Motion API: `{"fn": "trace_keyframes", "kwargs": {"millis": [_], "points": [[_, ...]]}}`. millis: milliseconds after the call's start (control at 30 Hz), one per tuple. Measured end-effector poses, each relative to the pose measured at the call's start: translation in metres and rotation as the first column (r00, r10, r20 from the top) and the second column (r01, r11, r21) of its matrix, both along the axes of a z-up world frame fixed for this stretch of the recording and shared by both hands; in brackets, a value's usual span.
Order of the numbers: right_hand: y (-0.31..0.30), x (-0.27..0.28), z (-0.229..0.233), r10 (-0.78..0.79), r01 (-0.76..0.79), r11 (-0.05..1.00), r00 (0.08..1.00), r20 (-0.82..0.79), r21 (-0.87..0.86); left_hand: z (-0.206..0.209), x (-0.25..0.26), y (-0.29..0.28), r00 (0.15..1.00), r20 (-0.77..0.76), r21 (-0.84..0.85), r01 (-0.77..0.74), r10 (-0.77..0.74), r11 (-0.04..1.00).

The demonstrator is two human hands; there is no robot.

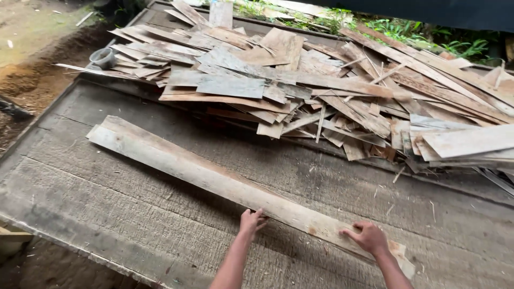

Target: The person selects wooden planks from a pile, aligns them on a workbench, and uses a red utility knife to score and cut the planks. The person handles the planks one at a time, scoring along the length and breaking them apart.

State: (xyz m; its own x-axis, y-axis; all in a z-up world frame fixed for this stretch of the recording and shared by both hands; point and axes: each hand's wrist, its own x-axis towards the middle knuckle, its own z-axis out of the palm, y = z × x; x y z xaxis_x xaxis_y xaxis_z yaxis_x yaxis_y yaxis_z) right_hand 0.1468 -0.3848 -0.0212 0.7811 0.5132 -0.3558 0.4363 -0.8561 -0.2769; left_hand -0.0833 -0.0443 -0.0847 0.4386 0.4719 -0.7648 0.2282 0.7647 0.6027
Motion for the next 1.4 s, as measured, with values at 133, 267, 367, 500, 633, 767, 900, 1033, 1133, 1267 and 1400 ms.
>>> {"fn": "trace_keyframes", "kwargs": {"millis": [133, 267, 367, 500, 633, 767, 900, 1033, 1133, 1267, 1400], "points": [[0.001, -0.013, -0.011, -0.161, 0.158, 0.984, 0.986, 0.029, 0.087, -0.015, -0.014, 0.005, 0.946, -0.103, 0.253, 0.323, -0.307, 0.912], [0.025, -0.04, -0.015, -0.069, 0.045, 0.982, 0.99, 0.122, 0.186, 0.005, -0.02, 0.019, 0.715, -0.571, 0.623, 0.697, -0.402, 0.354], [0.054, -0.063, -0.009, 0.078, -0.081, 0.996, 0.994, 0.072, 0.043, 0.0, -0.014, 0.028, 0.563, -0.729, 0.606, 0.795, -0.389, 0.014], [0.068, -0.062, -0.049, 0.148, -0.148, 0.973, 0.989, -0.01, -0.176, 0.001, -0.01, 0.04, 0.423, -0.853, 0.496, 0.838, -0.305, -0.226], [0.069, -0.052, -0.06, 0.169, -0.139, 0.963, 0.979, 0.114, -0.23, 0.025, -0.009, 0.05, 0.359, -0.882, 0.45, 0.833, -0.306, -0.32], [0.067, -0.072, -0.015, 0.154, -0.151, 0.987, 0.987, 0.054, -0.054, 0.06, -0.009, 0.058, 0.115, -0.938, 0.266, 0.843, -0.326, -0.468], [0.067, -0.1, 0.044, 0.199, -0.214, 0.975, 0.959, -0.201, -0.057, 0.053, -0.009, 0.064, 0.126, -0.912, 0.339, 0.767, -0.39, -0.545], [0.039, -0.101, 0.03, 0.209, -0.249, 0.966, 0.902, -0.377, -0.061, 0.031, -0.021, 0.065, 0.1, -0.885, 0.416, 0.61, -0.455, -0.674], [0.037, -0.095, 0.018, 0.09, -0.077, 0.995, 0.973, -0.213, 0.068, 0.034, -0.026, 0.056, 0.092, -0.876, 0.439, 0.562, -0.474, -0.701], [0.044, -0.092, 0.016, 0.046, -0.048, 0.989, 0.999, -0.019, -0.14, 0.053, -0.034, 0.032, 0.01, -0.884, 0.371, 0.621, -0.467, -0.69], [0.044, -0.082, -0.017, 0.068, -0.069, 0.962, 0.998, -0.012, -0.263, 0.065, -0.035, 0.024, 0.106, -0.81, 0.482, 0.681, -0.576, -0.552]]}}
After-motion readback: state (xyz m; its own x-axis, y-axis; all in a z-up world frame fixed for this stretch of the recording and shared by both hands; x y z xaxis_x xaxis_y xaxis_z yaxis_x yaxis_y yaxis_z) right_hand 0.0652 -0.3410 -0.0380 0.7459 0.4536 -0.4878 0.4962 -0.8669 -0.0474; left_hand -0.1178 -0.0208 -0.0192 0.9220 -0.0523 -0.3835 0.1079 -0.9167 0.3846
